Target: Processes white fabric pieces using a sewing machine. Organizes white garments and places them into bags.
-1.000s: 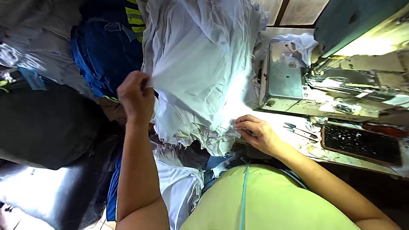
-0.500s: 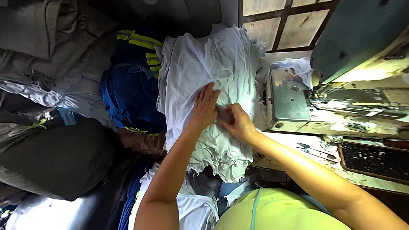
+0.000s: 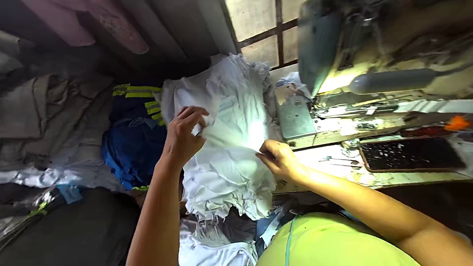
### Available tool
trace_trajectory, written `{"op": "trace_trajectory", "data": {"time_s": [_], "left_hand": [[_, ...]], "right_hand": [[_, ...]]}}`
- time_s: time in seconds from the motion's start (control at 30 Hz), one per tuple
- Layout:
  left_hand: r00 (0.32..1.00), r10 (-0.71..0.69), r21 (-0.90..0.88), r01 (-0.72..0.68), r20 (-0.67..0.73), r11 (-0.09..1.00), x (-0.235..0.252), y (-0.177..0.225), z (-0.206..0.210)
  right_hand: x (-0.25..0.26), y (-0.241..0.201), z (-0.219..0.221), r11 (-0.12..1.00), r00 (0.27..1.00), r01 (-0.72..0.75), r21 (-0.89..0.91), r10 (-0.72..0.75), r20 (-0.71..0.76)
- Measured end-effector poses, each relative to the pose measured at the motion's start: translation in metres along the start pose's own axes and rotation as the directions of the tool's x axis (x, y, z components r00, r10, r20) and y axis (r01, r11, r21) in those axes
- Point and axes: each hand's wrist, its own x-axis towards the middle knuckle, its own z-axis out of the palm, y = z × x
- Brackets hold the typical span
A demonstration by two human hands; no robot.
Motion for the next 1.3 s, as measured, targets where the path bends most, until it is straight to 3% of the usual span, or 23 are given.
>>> {"op": "trace_trajectory", "data": {"time_s": [0.1,0.2,0.3,0.37,0.43,0.47,0.57,0.63,0.7,0.77,0.83,0.9,1.0,1.13,1.3], "left_hand": [[0.989,0.070,-0.017,-0.068,0.128,0.998,0.002,0.019,0.017],[0.987,0.148,-0.267,-0.126,0.064,0.955,0.020,0.035,0.046],[0.999,0.027,-0.653,-0.033,-0.020,0.757,0.051,0.059,0.058],[0.995,0.016,-0.743,-0.087,-0.102,0.663,0.077,0.079,0.063],[0.978,0.054,-0.642,-0.173,-0.201,0.747,0.104,0.091,0.073],[0.983,0.053,-0.544,-0.140,-0.173,0.827,0.114,0.094,0.082],[0.979,-0.112,-0.303,0.159,0.168,0.940,0.116,0.112,0.108],[0.952,-0.207,-0.135,0.241,0.226,0.961,0.108,0.121,0.125],[0.960,-0.229,-0.058,0.241,0.162,0.969,0.098,0.130,0.128],[0.994,-0.092,-0.026,0.091,-0.057,0.996,0.091,0.139,0.130],[0.964,0.099,-0.051,-0.115,-0.248,0.992,0.084,0.148,0.137],[0.959,0.183,-0.122,-0.213,-0.215,0.969,0.075,0.151,0.145],[0.989,0.130,-0.234,-0.143,-0.069,0.962,0.066,0.152,0.151],[0.993,0.081,-0.178,-0.095,-0.088,0.979,0.052,0.167,0.158],[0.992,-0.036,-0.075,0.027,-0.119,0.997,0.044,0.189,0.173]], "right_hand": [[-0.038,-0.014,-0.054,0.999,0.993,-0.033,-0.029,0.030,-0.117],[-0.069,-0.016,-0.091,0.986,0.963,-0.147,-0.077,0.125,-0.240],[-0.086,-0.024,-0.108,0.987,0.967,-0.162,-0.019,0.155,-0.204],[-0.088,-0.033,-0.113,0.980,0.963,-0.138,0.147,0.167,-0.213],[-0.085,-0.035,-0.117,0.923,0.934,-0.198,0.331,0.280,-0.222],[-0.087,-0.031,-0.118,0.873,0.904,-0.275,0.404,0.377,-0.200],[-0.099,-0.011,-0.118,0.721,0.788,-0.475,0.504,0.604,-0.122],[-0.103,-0.009,-0.117,0.683,0.762,-0.486,0.545,0.637,-0.118],[-0.105,-0.010,-0.116,0.664,0.762,-0.473,0.579,0.639,-0.109],[-0.102,-0.011,-0.116,0.644,0.779,-0.449,0.619,0.621,-0.081],[-0.101,-0.014,-0.116,0.619,0.780,-0.450,0.644,0.623,-0.055],[-0.103,-0.014,-0.116,0.596,0.770,-0.463,0.656,0.637,-0.035],[-0.109,-0.017,-0.121,0.523,0.764,-0.448,0.725,0.645,0.007],[-0.120,-0.032,-0.137,0.474,0.789,-0.431,0.768,0.611,0.066],[-0.122,-0.031,-0.148,0.514,0.784,-0.442,0.735,0.619,0.039]]}}
